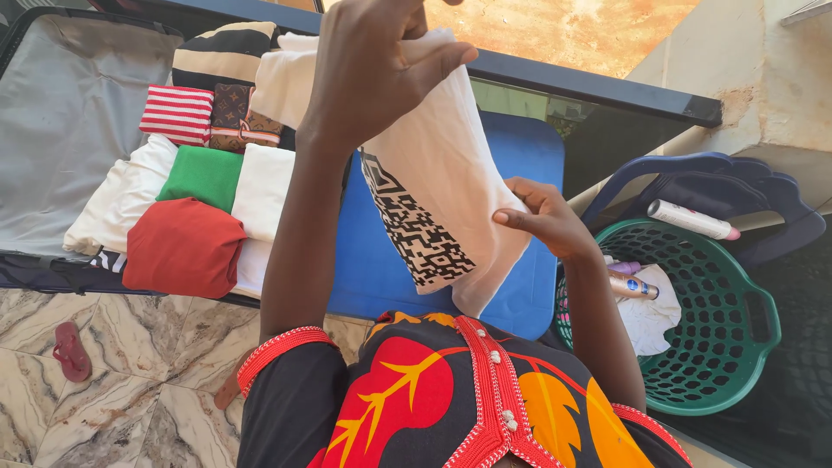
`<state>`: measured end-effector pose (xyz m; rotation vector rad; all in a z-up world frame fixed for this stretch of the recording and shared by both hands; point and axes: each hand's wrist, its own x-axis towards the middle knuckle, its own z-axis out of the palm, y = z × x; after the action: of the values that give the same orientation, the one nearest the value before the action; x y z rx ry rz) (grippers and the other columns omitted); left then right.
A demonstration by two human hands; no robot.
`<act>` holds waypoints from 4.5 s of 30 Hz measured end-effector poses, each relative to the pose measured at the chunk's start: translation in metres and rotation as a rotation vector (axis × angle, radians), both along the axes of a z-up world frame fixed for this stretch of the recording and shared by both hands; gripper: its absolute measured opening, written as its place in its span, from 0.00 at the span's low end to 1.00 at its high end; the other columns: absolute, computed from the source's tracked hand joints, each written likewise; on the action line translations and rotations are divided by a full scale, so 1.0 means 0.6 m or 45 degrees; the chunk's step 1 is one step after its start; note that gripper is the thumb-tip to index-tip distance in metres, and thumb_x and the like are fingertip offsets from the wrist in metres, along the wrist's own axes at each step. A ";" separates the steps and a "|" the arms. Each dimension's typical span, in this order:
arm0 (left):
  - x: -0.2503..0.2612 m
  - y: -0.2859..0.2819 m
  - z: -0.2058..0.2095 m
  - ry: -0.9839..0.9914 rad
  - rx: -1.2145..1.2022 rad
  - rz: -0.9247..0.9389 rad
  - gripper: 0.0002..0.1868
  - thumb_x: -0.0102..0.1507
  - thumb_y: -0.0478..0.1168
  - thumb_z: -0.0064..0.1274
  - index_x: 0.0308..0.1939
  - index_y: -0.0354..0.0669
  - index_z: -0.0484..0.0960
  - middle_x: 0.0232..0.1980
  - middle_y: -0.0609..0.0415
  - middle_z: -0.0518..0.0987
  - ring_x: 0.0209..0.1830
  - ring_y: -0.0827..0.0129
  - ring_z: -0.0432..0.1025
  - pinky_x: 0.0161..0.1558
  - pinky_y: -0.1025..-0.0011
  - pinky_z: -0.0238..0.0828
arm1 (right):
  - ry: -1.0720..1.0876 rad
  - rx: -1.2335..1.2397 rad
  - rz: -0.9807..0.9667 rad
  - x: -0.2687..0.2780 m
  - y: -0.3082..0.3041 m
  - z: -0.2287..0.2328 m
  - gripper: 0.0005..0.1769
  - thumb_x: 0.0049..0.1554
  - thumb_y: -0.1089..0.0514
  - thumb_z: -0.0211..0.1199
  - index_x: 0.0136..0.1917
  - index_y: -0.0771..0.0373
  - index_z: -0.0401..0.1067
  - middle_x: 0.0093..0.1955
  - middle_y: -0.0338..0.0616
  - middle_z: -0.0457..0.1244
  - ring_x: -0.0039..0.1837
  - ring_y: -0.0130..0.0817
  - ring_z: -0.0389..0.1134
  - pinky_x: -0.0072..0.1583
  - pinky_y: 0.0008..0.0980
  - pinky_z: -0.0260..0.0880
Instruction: Folding various clothing items and arranging them in a suitcase along with toiletries.
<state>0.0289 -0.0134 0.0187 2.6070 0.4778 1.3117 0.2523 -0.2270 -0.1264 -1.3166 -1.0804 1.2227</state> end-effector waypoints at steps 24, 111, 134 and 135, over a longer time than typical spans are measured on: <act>0.042 -0.001 -0.415 0.702 -1.645 -0.039 0.47 0.61 0.79 0.33 0.24 0.39 0.84 0.22 0.52 0.79 0.21 0.72 0.74 0.28 0.73 0.73 | 0.648 0.370 -0.489 0.018 -0.053 -0.023 0.22 0.68 0.49 0.60 0.66 0.70 0.69 0.61 0.45 0.68 0.62 0.32 0.70 0.66 0.33 0.70; 0.052 0.078 -0.273 -0.182 -0.995 -0.358 0.09 0.62 0.30 0.63 0.47 0.36 0.86 0.44 0.56 0.83 0.44 0.74 0.78 0.48 0.73 0.76 | -0.308 0.277 -0.541 0.201 0.063 -0.042 0.17 0.59 0.77 0.61 0.60 0.70 0.69 0.57 0.45 0.67 0.58 0.28 0.70 0.62 0.30 0.72; -0.162 -0.182 -0.791 0.407 -1.202 -0.033 0.08 0.53 0.27 0.54 0.34 0.38 0.84 0.58 0.54 0.82 0.60 0.59 0.72 0.60 0.63 0.65 | 0.152 -0.208 -0.645 0.021 -0.159 -0.625 0.10 0.52 0.74 0.66 0.44 0.63 0.79 0.61 0.44 0.64 0.63 0.34 0.67 0.64 0.32 0.70; -0.169 -0.193 -0.795 0.462 -1.158 -0.013 0.07 0.52 0.27 0.53 0.32 0.36 0.83 0.62 0.53 0.80 0.63 0.57 0.69 0.62 0.62 0.64 | 0.040 -0.224 -0.651 0.014 -0.167 -0.621 0.09 0.51 0.73 0.66 0.43 0.63 0.79 0.61 0.41 0.62 0.63 0.33 0.65 0.63 0.31 0.69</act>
<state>-0.0726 -0.1294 -0.4585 2.0189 0.8617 0.4127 0.2609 -0.3273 -0.4992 -1.5802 -0.5668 0.9591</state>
